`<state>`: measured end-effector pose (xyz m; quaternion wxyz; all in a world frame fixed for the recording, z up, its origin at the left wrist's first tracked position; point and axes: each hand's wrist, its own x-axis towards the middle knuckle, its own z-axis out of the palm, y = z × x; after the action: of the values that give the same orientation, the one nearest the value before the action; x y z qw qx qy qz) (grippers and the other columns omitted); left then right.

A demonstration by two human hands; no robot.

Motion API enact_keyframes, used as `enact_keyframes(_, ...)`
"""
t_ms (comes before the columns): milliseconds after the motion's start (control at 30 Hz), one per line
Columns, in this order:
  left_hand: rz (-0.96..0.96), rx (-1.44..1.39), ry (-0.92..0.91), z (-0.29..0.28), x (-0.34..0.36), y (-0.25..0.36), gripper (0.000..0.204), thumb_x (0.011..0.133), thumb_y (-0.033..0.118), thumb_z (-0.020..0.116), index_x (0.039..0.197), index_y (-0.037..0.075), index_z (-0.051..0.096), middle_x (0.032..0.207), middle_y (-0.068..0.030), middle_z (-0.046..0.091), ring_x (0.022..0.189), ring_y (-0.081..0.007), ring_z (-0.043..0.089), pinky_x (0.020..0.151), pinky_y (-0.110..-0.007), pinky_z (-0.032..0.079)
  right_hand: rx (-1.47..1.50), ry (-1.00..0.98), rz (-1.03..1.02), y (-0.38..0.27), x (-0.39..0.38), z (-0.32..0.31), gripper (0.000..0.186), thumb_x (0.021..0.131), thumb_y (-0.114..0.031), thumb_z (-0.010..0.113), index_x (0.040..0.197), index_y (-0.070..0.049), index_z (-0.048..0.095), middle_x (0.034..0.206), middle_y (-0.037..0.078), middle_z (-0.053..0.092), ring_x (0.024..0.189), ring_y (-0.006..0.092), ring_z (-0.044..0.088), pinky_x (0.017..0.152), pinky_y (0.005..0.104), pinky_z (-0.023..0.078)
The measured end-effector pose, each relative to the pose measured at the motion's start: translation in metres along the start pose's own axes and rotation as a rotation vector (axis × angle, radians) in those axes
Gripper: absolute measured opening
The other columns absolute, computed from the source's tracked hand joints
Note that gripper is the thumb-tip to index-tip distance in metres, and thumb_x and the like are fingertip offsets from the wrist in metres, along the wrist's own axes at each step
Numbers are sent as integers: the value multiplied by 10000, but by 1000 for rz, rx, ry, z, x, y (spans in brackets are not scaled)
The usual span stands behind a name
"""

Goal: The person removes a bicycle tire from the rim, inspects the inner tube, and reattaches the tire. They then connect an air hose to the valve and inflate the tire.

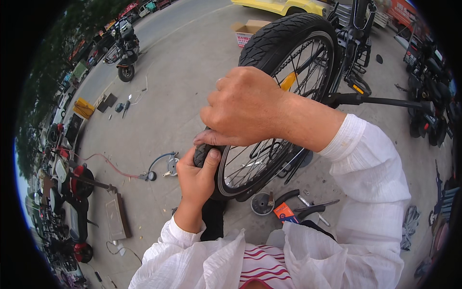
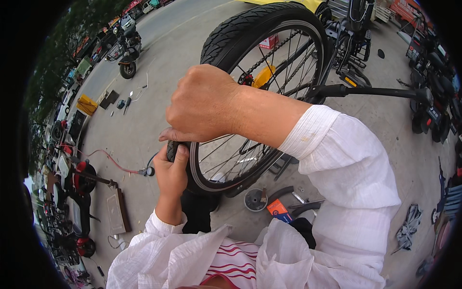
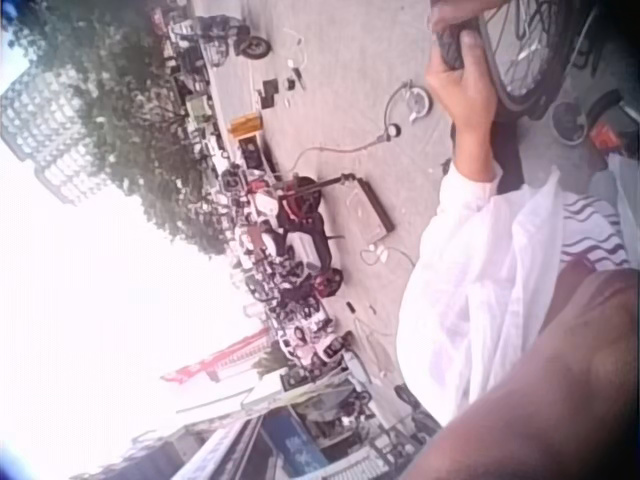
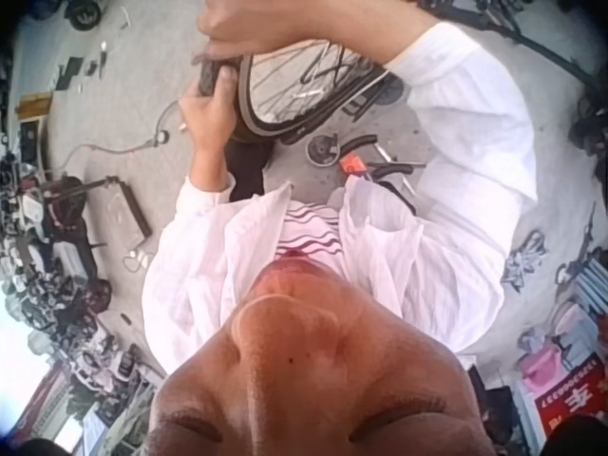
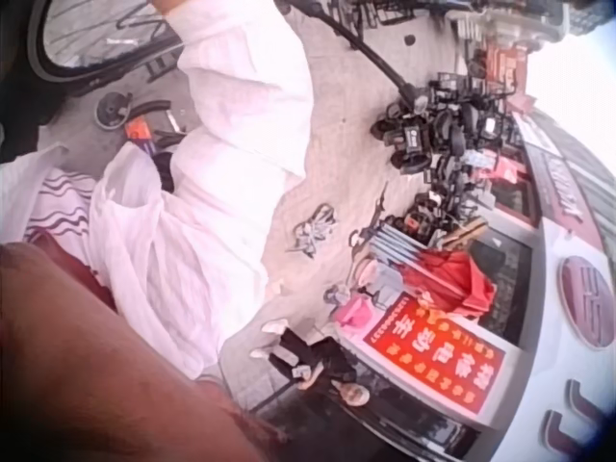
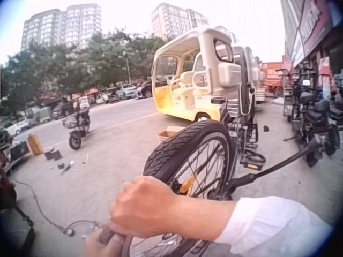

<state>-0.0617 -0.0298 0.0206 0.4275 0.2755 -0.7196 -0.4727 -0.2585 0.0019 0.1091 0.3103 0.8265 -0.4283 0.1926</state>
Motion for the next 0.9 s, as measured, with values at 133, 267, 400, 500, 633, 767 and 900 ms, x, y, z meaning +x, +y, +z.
enact_keyframes(133, -56, 14, -30, -6, 1, -1, 276, 901, 224, 698, 884, -46, 643, 718, 2, 627, 656, -59, 504, 565, -244, 413, 33, -163, 98, -4, 10, -5, 547, 883, -528, 549, 549, -101, 619, 540, 71, 601, 536, 238, 624, 491, 350, 470)
enact_keyframes(267, -95, -5, -44, -9, -1, -1, 266, 903, 213, 691, 857, -44, 643, 677, 12, 605, 652, -60, 496, 566, -239, 404, 63, -246, 142, -9, 17, -12, 489, 862, -486, 602, 565, -98, 613, 509, 78, 585, 479, 246, 590, 502, 352, 464)
enact_keyframes(400, -25, 77, -57, -5, -13, -5, 299, 913, 157, 648, 1064, -91, 575, 853, -69, 637, 778, -105, 561, 676, -255, 456, 2, -75, 46, -19, 2, -5, 453, 815, -499, 626, 630, -86, 607, 602, 50, 604, 610, 212, 621, 589, 332, 479)
enact_keyframes(500, 206, 123, -37, 5, -22, 7, 531, 872, 76, 625, 1295, -141, 390, 1099, -195, 603, 982, -222, 611, 859, -314, 474, 34, 25, -9, -32, -3, -2, 458, 744, -525, 645, 850, -82, 604, 801, 40, 582, 859, 220, 619, 778, 327, 489)
enact_keyframes(633, 433, 350, 131, 12, -26, 6, 589, 793, 102, 718, 1261, -128, 444, 1048, -240, 618, 930, -324, 642, 834, -369, 494, -12, 354, -270, -13, -21, 11, 613, 744, -578, 631, 1127, -110, 531, 1079, 70, 525, 1063, 237, 549, 1015, 431, 424)
enact_keyframes(767, 288, 534, 182, 19, -16, 8, 510, 778, 195, 792, 1153, -62, 560, 923, -222, 653, 790, -354, 660, 722, -382, 517, -147, 416, -253, 13, -34, 12, 549, 818, -619, 541, 1108, -154, 533, 1062, 50, 541, 1033, 233, 554, 1006, 498, 408)
enact_keyframes(900, 251, 497, 114, 15, -9, 14, 395, 811, 212, 771, 1068, -39, 607, 800, -176, 647, 695, -277, 639, 667, -339, 503, -216, 434, -289, 19, -29, 9, 542, 844, -633, 488, 1017, -124, 555, 901, 36, 566, 847, 224, 584, 857, 413, 468)
